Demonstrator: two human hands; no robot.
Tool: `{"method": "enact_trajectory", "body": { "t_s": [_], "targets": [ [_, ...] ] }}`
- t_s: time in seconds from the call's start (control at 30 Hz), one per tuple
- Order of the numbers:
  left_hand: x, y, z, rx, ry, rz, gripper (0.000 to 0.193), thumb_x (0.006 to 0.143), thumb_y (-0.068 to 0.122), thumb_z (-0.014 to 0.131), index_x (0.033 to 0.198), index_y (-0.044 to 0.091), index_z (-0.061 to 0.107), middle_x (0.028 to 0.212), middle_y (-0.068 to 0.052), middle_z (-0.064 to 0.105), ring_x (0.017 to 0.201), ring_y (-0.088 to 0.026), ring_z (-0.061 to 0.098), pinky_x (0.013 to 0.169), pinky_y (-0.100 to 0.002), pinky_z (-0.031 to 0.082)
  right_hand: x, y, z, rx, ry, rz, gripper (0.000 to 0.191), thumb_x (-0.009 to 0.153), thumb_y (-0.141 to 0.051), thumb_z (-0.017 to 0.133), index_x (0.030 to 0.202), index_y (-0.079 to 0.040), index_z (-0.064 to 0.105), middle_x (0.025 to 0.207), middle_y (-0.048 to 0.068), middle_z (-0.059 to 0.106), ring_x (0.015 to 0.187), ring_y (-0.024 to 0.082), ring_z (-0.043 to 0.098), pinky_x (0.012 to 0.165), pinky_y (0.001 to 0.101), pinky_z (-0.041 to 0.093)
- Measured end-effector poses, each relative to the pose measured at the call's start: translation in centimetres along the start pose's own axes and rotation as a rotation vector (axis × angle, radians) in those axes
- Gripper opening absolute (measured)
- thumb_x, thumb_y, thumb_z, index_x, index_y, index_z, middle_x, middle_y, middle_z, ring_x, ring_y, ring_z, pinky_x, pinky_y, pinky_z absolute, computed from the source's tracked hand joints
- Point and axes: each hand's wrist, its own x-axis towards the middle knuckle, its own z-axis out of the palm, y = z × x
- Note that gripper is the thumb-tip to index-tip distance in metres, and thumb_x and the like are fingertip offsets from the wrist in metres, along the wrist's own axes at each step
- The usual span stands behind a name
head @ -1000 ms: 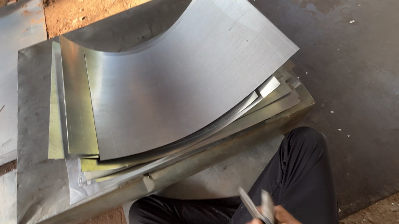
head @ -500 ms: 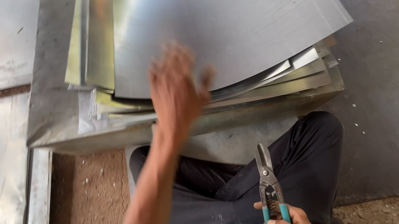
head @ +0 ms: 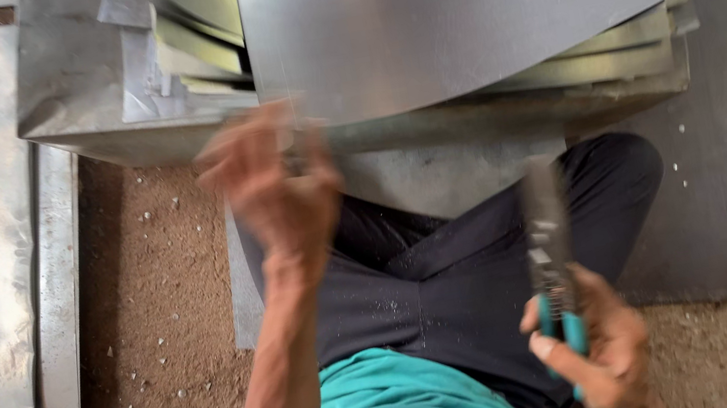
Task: The person sits on the ground and repeatedly picks up rectangular metal sheets from a stack, flips them, and places them back. Later, the person uses tin snips to cut the edges of a metal sheet.
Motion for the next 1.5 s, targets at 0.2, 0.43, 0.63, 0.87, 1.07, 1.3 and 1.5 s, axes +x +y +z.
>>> {"method": "enact_trajectory", "body": {
  "t_s": [0.2,0.43,0.63,0.87,1.07,1.3,1.5],
  "targets": [
    [2.2,-2.5,-0.9,-0.787,-0.347,-0.803,0.029,0.098,0.03,0.07,0.101,0.002,0.075,0.082,-0.006,0.075,0.069,-0.015,0.068,0.062,-0.029,0.056,1.3,3.4,1.4,0.191,0.052,0.142,0.027,0.074,0.001,0.057,0.098,0.007,0.068,0.074,0.011,0.067,0.058,0.014,0.062,0.049,0.0274,0.051],
    [-6.9,-0.1,-0.1,-1.283,-0.484,-1.027,0.022,0.102,0.017,0.067,0.106,-0.003,0.075,0.093,-0.008,0.076,0.086,-0.013,0.076,0.074,-0.027,0.062,2.3,4.6,2.4,-0.04,-0.195,0.332,0.021,0.076,-0.003,0.051,0.088,0.004,0.067,0.08,0.016,0.071,0.071,0.021,0.068,0.064,0.0355,0.059],
    [-9.3,-1.4,-0.2,-1.293,-0.44,-1.167,0.02,0.098,0.011,0.074,0.112,-0.003,0.075,0.095,-0.007,0.077,0.085,-0.012,0.073,0.078,-0.026,0.061,4.8,3.5,3.3,0.073,-0.639,0.832,0.075,0.063,-0.018,0.05,0.135,0.0,0.047,0.136,0.019,0.054,0.129,0.026,0.056,0.104,0.0475,0.053],
    [-10.0,-2.5,-0.2,-1.219,-0.489,-1.286,0.018,0.094,0.006,0.08,0.108,-0.005,0.077,0.095,-0.004,0.077,0.084,-0.006,0.068,0.077,-0.02,0.056,7.4,4.4,8.3,0.199,-0.665,0.889,0.08,0.06,-0.013,0.05,0.138,0.003,0.042,0.124,0.021,0.054,0.122,0.03,0.057,0.106,0.0509,0.054],
    [-9.2,-2.6,-0.6,-1.098,-0.573,-1.261,0.018,0.094,0.008,0.08,0.106,-0.005,0.077,0.092,-0.004,0.077,0.082,-0.004,0.068,0.076,-0.019,0.058,8.6,3.8,10.5,0.152,-0.621,0.895,0.079,0.061,-0.01,0.051,0.139,0.002,0.044,0.12,0.019,0.057,0.119,0.03,0.059,0.105,0.0491,0.055],
    [-9.6,-2.8,-0.9,-1.088,-0.588,-1.266,0.016,0.095,0.007,0.08,0.106,-0.005,0.077,0.088,-0.005,0.076,0.079,-0.004,0.067,0.071,-0.018,0.056,9.4,3.4,10.3,0.125,-0.627,0.898,0.08,0.06,-0.01,0.051,0.139,0.002,0.045,0.116,0.018,0.059,0.115,0.028,0.061,0.101,0.0449,0.057],
    [-9.0,-2.8,-0.9,-1.073,-0.595,-1.255,0.015,0.095,0.007,0.079,0.103,-0.004,0.077,0.086,-0.005,0.076,0.078,-0.004,0.067,0.069,-0.018,0.056,9.7,3.5,10.0,-0.051,-0.645,0.894,0.044,0.061,-0.012,0.053,0.104,-0.002,0.058,0.084,0.011,0.059,0.072,0.019,0.051,0.063,0.0354,0.047]
  ]
}}
